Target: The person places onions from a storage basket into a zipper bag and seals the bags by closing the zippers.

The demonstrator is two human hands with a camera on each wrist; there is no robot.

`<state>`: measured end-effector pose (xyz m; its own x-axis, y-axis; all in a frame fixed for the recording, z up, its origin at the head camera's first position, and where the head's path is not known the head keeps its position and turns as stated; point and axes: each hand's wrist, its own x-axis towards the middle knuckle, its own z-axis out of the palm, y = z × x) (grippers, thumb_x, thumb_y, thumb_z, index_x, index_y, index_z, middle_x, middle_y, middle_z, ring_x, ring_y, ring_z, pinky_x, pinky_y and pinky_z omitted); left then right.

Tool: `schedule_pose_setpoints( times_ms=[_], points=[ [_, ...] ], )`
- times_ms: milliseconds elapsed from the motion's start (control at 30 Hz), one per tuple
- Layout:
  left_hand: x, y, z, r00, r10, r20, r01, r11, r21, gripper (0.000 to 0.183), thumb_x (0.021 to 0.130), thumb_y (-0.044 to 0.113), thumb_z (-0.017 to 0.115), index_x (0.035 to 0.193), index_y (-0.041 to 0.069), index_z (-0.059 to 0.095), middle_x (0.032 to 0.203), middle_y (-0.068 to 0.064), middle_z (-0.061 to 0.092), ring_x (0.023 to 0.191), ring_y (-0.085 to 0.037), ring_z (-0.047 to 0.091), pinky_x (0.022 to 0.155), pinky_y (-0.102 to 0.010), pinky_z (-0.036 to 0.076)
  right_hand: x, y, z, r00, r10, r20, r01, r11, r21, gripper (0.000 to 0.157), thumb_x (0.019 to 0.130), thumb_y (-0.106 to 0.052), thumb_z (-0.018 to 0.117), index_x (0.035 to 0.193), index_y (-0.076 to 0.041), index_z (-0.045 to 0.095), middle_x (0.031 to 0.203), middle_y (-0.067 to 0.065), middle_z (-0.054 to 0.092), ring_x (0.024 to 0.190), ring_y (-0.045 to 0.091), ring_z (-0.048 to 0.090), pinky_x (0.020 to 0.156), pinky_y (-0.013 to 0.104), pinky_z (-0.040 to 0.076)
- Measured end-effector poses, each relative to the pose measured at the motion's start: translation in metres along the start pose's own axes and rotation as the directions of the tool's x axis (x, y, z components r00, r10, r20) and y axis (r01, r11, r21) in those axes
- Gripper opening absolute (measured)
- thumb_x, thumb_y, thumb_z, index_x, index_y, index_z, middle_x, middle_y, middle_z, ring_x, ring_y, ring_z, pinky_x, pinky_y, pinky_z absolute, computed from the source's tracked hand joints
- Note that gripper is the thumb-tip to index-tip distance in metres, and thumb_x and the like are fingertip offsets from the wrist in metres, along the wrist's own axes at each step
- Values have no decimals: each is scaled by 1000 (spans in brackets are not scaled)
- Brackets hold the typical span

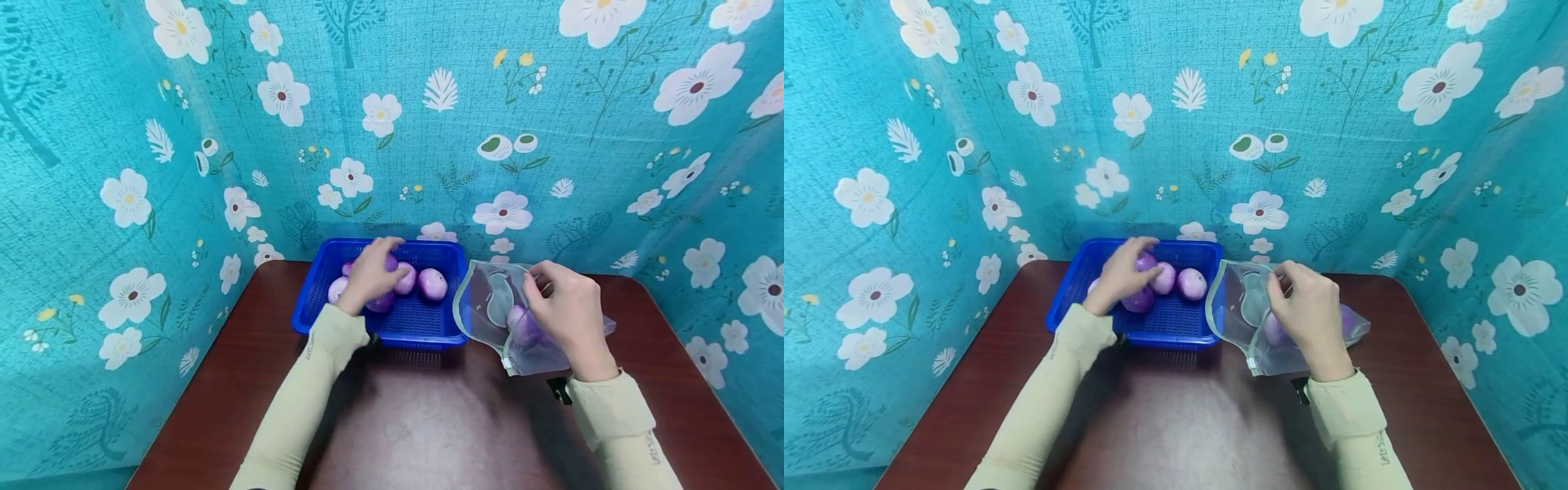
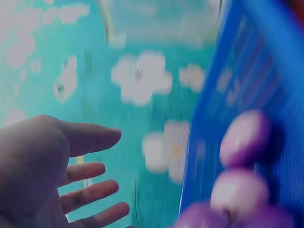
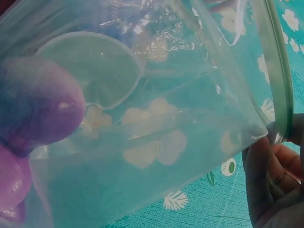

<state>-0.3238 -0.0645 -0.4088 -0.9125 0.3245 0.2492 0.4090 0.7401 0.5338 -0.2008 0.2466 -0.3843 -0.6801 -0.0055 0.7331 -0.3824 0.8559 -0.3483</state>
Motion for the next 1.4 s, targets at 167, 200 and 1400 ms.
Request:
schedule_pose_setpoints(
  times_ms=[167, 200, 1400],
  points=[
    [24, -34, -10, 992, -120, 37, 121, 992, -44, 67, 93, 34, 78, 151, 17, 49, 150, -12, 52, 136, -34, 52, 111, -55, 44, 0, 1, -3, 1000, 12, -1, -12, 1000, -3, 7, 85, -4, 78, 87, 0, 73, 73, 16, 72, 57, 28, 66, 57, 49, 57],
    [28, -39, -10, 991, -128, 49, 131, 990, -50, 69, 93, 35, 78, 152, 16, 48, 152, -14, 50, 137, -35, 51, 112, -55, 43, 0, 1, -3, 1000, 16, -1, -16, 1000, -3, 7, 85, -4, 78, 88, 0, 73, 73, 16, 72, 57, 29, 66, 57, 48, 57],
    [41, -70, 15, 932, -315, 180, 314, 949, 32, 75, 81, 35, 89, 144, 8, 57, 145, -18, 58, 134, -38, 54, 113, -49, 45, 2, 6, -7, 999, 38, -14, -38, 999, 4, 5, 88, -8, 77, 88, -3, 75, 74, 12, 73, 58, 25, 66, 58, 34, 53]
  ],
)
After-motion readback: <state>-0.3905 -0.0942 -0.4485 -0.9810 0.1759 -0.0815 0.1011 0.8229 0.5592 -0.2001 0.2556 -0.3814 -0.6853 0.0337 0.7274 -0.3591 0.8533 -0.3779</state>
